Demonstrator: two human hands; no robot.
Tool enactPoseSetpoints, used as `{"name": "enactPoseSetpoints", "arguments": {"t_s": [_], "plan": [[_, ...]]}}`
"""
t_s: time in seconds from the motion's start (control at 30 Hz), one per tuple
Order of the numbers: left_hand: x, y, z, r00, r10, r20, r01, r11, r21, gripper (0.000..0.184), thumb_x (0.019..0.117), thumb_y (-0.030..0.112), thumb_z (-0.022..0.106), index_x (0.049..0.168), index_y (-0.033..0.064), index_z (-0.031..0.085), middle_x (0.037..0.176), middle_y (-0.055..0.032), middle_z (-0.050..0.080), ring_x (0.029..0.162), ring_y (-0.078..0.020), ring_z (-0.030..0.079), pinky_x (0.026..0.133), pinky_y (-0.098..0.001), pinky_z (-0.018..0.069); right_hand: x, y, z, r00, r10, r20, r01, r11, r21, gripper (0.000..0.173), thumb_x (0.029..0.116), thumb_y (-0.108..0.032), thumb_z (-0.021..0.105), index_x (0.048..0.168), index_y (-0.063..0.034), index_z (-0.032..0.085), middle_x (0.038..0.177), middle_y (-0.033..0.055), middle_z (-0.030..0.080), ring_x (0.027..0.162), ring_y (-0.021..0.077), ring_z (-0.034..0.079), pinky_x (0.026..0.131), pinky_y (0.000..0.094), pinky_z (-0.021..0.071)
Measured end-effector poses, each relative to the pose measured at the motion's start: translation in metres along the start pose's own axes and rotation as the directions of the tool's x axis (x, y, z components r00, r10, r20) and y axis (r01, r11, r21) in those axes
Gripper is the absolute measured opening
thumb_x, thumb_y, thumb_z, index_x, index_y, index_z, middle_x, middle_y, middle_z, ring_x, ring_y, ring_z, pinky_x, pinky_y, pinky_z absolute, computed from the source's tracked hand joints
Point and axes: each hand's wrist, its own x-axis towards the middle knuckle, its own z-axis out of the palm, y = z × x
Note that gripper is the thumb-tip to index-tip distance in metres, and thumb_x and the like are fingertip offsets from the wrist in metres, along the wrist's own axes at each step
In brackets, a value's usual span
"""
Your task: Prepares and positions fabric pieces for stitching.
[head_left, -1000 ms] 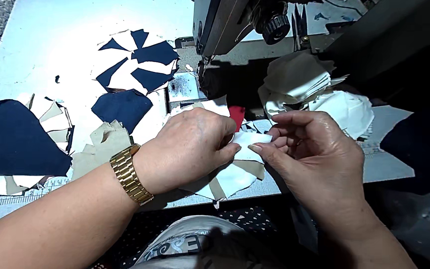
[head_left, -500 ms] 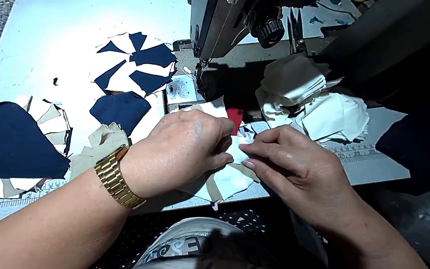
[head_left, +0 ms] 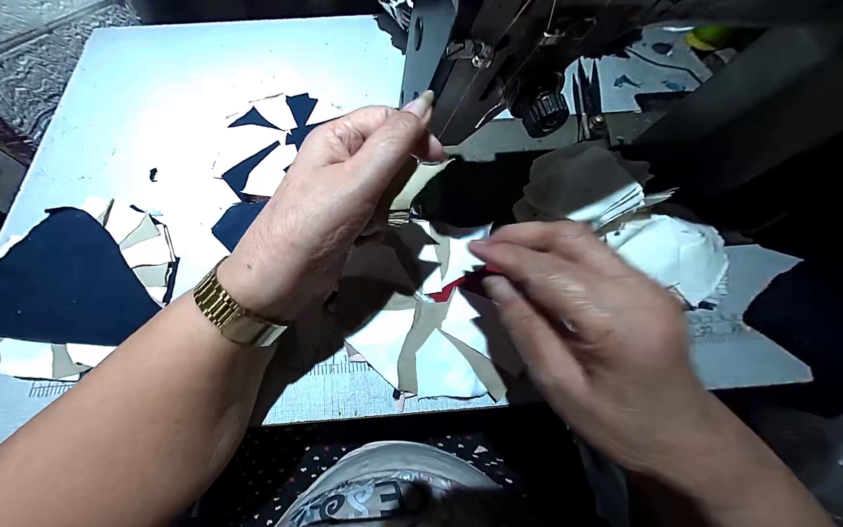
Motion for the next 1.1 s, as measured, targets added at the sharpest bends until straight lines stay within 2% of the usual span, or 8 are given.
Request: {"name": "enactPoseSetpoints", "arguments": {"t_s": [0.13, 0.27, 0.33, 0.63, 0.73, 0.83, 0.97, 1.1], "plan": [[-0.002, 0.0, -0.002, 0.988, -0.144, 0.049, 0.15, 0.974, -0.172, 0.046, 0.1125, 0.034, 0.023, 0.108, 0.0105, 0.062, 0.072, 0.0, 0.055, 0.053, -0.0053, 0.048, 0.047, -0.0161, 0.0406, 0.005, 0.017, 0.025, 0.962, -0.069, 0.264, 0.103, 0.988, -0.119, 0.057, 0.1089, -0.044, 0.037, 0.143, -0.0051, 0.059, 0.158, 0.0174, 0.045, 0.151, 0.0353, 0.035, 0.123, 0.051, 0.0321], [-0.005, -0.001, 0.002, 0.977, -0.204, 0.061, 0.213, 0.938, -0.273, 0.041, 0.1103, 0.028, 0.027, 0.112, 0.0068, 0.062, 0.077, -0.0036, 0.058, 0.056, -0.0077, 0.054, 0.049, -0.0186, 0.0465, -0.004, 0.025, 0.035, 0.928, 0.046, 0.37, 0.035, 0.977, -0.21, 0.073, 0.105, -0.061, 0.027, 0.133, -0.0044, 0.063, 0.161, 0.0191, 0.04, 0.151, 0.0386, 0.033, 0.119, 0.0594, 0.0317], [-0.006, 0.001, 0.006, 0.944, -0.319, 0.082, 0.328, 0.884, -0.334, 0.035, 0.1074, 0.027, 0.034, 0.116, 0.0068, 0.061, 0.081, -0.0058, 0.062, 0.06, -0.0096, 0.059, 0.053, -0.0213, 0.0515, -0.004, 0.021, 0.035, 0.927, 0.077, 0.368, 0.003, 0.978, -0.21, 0.074, 0.1046, -0.063, 0.026, 0.144, -0.0078, 0.056, 0.161, 0.017, 0.039, 0.152, 0.037, 0.03, 0.121, 0.0589, 0.028], [-0.009, 0.003, 0.012, 0.865, -0.377, 0.331, 0.5, 0.705, -0.503, 0.044, 0.1065, 0.023, 0.03, 0.142, 0.0056, 0.049, 0.12, -0.0173, 0.063, 0.098, -0.0252, 0.07, 0.085, -0.0421, 0.0598, -0.015, 0.013, 0.04, 0.95, 0.07, 0.304, -0.01, 0.981, -0.195, 0.071, 0.1057, -0.062, 0.027, 0.136, -0.0091, 0.064, 0.138, 0.0147, 0.062, 0.142, 0.0348, 0.046, 0.121, 0.0621, 0.0239], [-0.01, 0.006, 0.015, 0.87, -0.355, 0.342, 0.484, 0.75, -0.452, 0.049, 0.1003, 0.003, 0.036, 0.149, 0.0072, 0.042, 0.117, -0.0156, 0.063, 0.093, -0.0217, 0.071, 0.083, -0.0381, 0.0615, -0.011, 0.02, 0.022, 0.971, 0.122, 0.207, -0.125, 0.992, 0.002, 0.044, 0.1081, -0.04, 0.04, 0.125, -0.0092, 0.067, 0.131, 0.012, 0.063, 0.135, 0.0281, 0.051, 0.117, 0.0576, 0.0332], [-0.011, 0.002, 0.016, 0.895, -0.277, 0.35, 0.394, 0.858, -0.328, 0.055, 0.1012, -0.005, 0.039, 0.153, 0.0105, 0.032, 0.115, -0.0147, 0.065, 0.095, -0.0206, 0.071, 0.085, -0.0371, 0.0612, -0.002, 0.027, -0.012, 0.958, 0.273, 0.088, -0.281, 0.954, 0.101, 0.043, 0.1075, -0.024, 0.04, 0.14, -0.0045, 0.06, 0.147, 0.0109, 0.055, 0.136, 0.018, 0.052, 0.113, 0.0407, 0.0452], [-0.012, -0.004, 0.018, 0.896, -0.196, 0.4, 0.307, 0.922, -0.236, 0.062, 0.0976, -0.013, 0.042, 0.155, 0.008, 0.031, 0.119, -0.0161, 0.066, 0.101, -0.0224, 0.071, 0.091, -0.0404, 0.0604, -0.005, 0.021, -0.026, 0.945, 0.326, -0.017, -0.304, 0.898, 0.319, 0.036, 0.1083, -0.023, 0.042, 0.119, -0.0058, 0.071, 0.118, 0.0017, 0.069, 0.11, 0.0117, 0.067, 0.097, 0.0326, 0.0568], [-0.014, -0.009, 0.02, 0.892, -0.18, 0.415, 0.252, 0.959, -0.127, 0.056, 0.0987, -0.012, 0.045, 0.151, 0.0056, 0.036, 0.116, -0.0154, 0.068, 0.097, -0.0178, 0.071, 0.087, -0.0324, 0.0595, -0.003, 0.008, -0.013, 0.94, 0.328, -0.094, -0.273, 0.888, 0.369, 0.018, 0.0981, -0.023, 0.066, 0.107, -0.0096, 0.073, 0.111, -0.0029, 0.068, 0.097, 0.0044, 0.066, 0.084, 0.0188, 0.0578]]}}
